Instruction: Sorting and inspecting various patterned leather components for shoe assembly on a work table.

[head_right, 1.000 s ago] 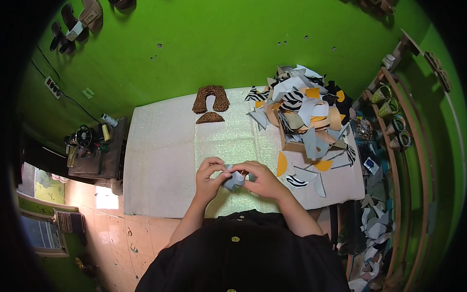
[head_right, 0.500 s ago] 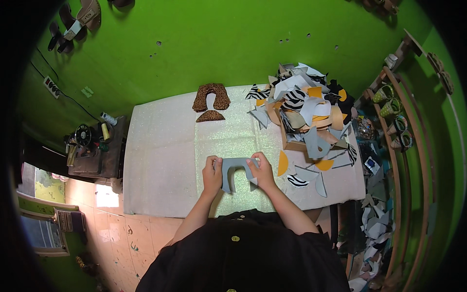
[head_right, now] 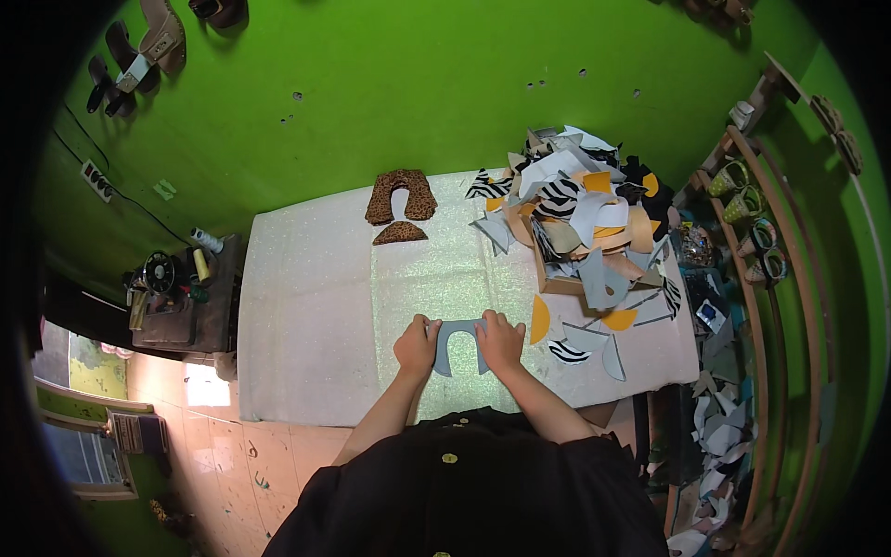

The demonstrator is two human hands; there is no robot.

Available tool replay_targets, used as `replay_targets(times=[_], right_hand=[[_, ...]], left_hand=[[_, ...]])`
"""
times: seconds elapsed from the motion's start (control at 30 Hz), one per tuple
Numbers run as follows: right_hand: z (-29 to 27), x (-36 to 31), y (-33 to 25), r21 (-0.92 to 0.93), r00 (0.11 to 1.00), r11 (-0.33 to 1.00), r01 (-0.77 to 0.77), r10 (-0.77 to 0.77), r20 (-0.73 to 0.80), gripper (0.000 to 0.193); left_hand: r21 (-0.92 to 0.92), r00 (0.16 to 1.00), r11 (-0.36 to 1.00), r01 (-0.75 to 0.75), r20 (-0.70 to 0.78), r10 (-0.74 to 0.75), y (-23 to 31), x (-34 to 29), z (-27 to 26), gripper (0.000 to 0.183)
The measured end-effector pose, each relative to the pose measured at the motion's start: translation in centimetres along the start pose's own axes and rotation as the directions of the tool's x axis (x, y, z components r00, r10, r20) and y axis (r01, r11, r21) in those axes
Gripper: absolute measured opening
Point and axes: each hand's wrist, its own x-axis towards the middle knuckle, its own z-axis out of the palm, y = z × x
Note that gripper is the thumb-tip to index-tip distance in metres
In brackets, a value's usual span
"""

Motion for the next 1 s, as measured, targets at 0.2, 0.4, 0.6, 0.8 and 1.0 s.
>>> replay_targets(times=[0.2, 0.4, 0.6, 0.8, 1.0], right_hand=[[-1.9, -1.2, 0.1, -0.198, 0.986, 0.98, 0.031, -0.062, -0.152, 0.044], [-7.0, 0.7, 2.4, -0.268, 0.854, 0.956, -0.117, -0.041, -0.519, 0.053], [-14.8, 2.6, 4.3, -0.296, 0.832, 0.863, -0.409, 0.219, -0.51, 0.044], [-16.3, 2.2, 4.2, -0.224, 0.848, 0.942, -0.252, 0.104, -0.519, 0.013], [-15.8, 1.3, -3.0, 0.782, 0.931, 0.595, -0.184, 0.362, -0.056, 0.006]], left_hand=[[0.009, 0.956, 0.957, -0.291, -0.047, 0.291, 0.0, -0.5, -0.8, 0.039], [0.185, 0.869, 0.856, -0.484, 0.216, 0.445, -1.3, -2.0, 1.0, 0.055], [0.103, 0.892, 0.89, -0.444, 0.151, 0.427, 1.1, -2.6, -1.0, 0.055], [-0.175, 0.862, 0.85, -0.498, 0.012, 0.507, 6.2, -2.8, -4.8, 0.042], [-0.384, 0.755, 0.719, -0.579, 0.078, 0.651, 11.3, -4.3, -7.1, 0.059]])
